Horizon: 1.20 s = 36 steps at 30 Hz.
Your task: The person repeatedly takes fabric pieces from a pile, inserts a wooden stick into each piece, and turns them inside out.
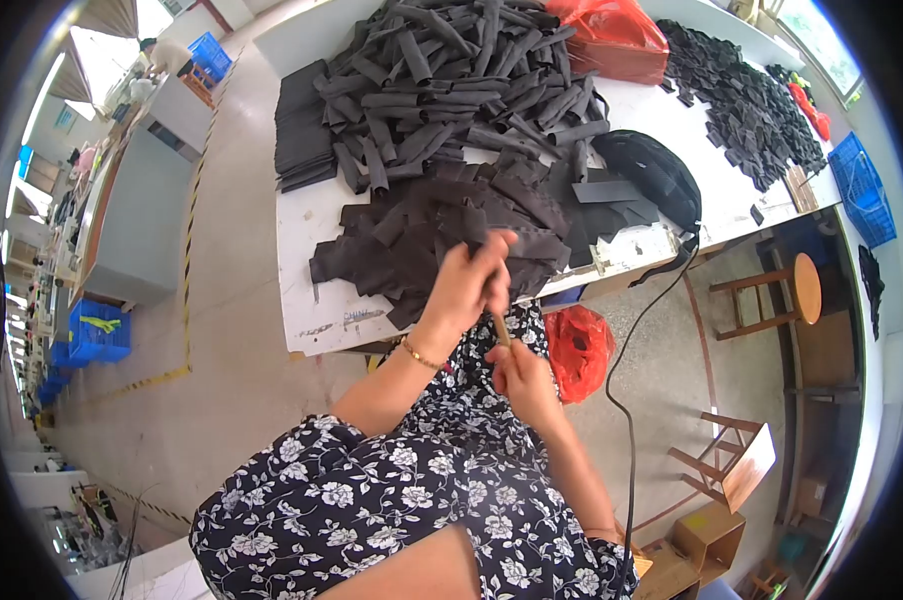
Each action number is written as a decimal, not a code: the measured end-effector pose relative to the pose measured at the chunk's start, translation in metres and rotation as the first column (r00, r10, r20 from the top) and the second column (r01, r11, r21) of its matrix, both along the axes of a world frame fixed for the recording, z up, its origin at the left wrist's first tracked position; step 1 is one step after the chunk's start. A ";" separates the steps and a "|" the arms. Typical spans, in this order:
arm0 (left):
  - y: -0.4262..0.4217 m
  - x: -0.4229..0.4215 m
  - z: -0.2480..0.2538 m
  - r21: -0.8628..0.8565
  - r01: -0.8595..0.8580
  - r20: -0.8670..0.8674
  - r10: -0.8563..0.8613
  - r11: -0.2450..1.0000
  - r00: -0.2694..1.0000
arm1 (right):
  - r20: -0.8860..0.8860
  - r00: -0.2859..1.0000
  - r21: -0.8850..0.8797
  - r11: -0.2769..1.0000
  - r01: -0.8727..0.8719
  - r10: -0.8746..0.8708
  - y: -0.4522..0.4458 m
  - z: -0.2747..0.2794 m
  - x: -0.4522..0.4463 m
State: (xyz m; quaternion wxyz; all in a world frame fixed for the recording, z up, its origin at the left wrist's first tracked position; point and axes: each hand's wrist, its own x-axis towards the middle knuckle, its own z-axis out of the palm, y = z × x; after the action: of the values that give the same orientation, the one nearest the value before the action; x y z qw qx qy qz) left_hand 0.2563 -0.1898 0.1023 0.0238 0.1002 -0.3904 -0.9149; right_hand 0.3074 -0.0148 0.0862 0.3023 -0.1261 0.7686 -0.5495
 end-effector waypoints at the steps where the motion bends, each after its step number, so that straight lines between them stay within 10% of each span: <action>1: -0.015 -0.009 0.005 0.097 -0.071 0.058 0.065 0.993 0.996 | -0.020 0.999 0.022 0.999 -0.027 0.028 -0.005 -0.002 0.008; 4: -0.036 -0.022 0.010 0.075 -0.188 -0.010 0.189 0.979 0.982 | -0.120 0.992 0.059 0.997 -0.042 0.049 -0.003 -0.006 0.034; 8: -0.056 -0.034 0.014 0.182 -0.320 0.146 0.296 0.930 0.944 | 0.403 0.865 -0.142 0.954 -0.264 0.299 0.052 0.008 0.035; 10: -0.095 -0.049 0.016 0.197 -0.323 -0.107 0.348 0.926 0.931 | 0.015 0.892 -0.153 0.882 -0.445 0.452 0.080 -0.024 0.045; 11: -0.106 -0.049 0.013 0.221 -0.299 -0.225 0.346 0.928 0.911 | 0.092 0.875 -0.074 0.880 -0.469 0.474 0.082 -0.018 0.050; 15: -0.064 -0.048 0.029 0.228 -0.426 -0.104 0.457 0.875 0.883 | -0.302 0.930 -0.236 0.961 0.142 -0.211 0.031 0.001 0.006; 17: -0.035 -0.047 0.022 0.212 -0.420 0.022 0.425 0.882 0.905 | -0.256 0.900 -0.489 0.850 0.195 -0.354 -0.022 0.020 -0.022; 18: -0.024 -0.045 0.016 0.200 -0.403 0.074 0.397 0.893 0.915 | -0.526 0.746 -0.467 0.872 0.147 -0.408 -0.045 0.019 -0.041; 21: -0.040 -0.045 -0.010 0.418 -0.326 0.161 0.284 0.848 0.945 | -0.361 0.923 -0.427 0.904 -0.033 -0.137 -0.057 0.028 -0.047; 23: -0.076 -0.051 -0.019 0.240 -0.513 0.145 0.492 0.824 0.859 | -0.242 0.950 -0.523 0.798 -0.298 0.196 -0.034 0.042 -0.033; 25: -0.145 -0.056 -0.062 0.507 -0.474 -0.188 0.629 0.720 0.754 | -0.258 0.933 -0.558 0.749 -0.356 0.252 -0.019 0.067 -0.013; 28: -0.088 -0.029 0.036 -0.125 -0.235 -0.351 0.179 0.964 0.919 | -0.008 0.997 -0.564 0.823 0.062 -0.081 -0.017 0.060 -0.043; 30: -0.052 -0.004 0.039 -0.638 0.030 -0.254 -0.247 0.769 0.935 | 0.021 0.968 -0.499 0.837 0.226 -0.249 -0.020 0.064 -0.064; 33: -0.027 0.005 0.022 -0.467 0.218 -0.059 -0.276 0.857 0.959 | -0.036 0.928 -0.529 0.795 0.296 -0.370 -0.030 0.064 -0.072; 36: -0.025 0.005 0.018 -0.511 0.044 -0.132 -0.129 0.858 0.983 | -0.029 0.924 -0.551 0.778 0.303 -0.380 -0.036 0.047 -0.071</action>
State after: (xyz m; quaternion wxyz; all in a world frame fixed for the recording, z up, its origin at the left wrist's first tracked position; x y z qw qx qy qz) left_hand 0.2616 -0.2149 0.1203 0.0396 -0.0019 -0.6175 -0.7856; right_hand 0.2360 -0.0509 0.1327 0.0960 -0.1015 0.6128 -0.7778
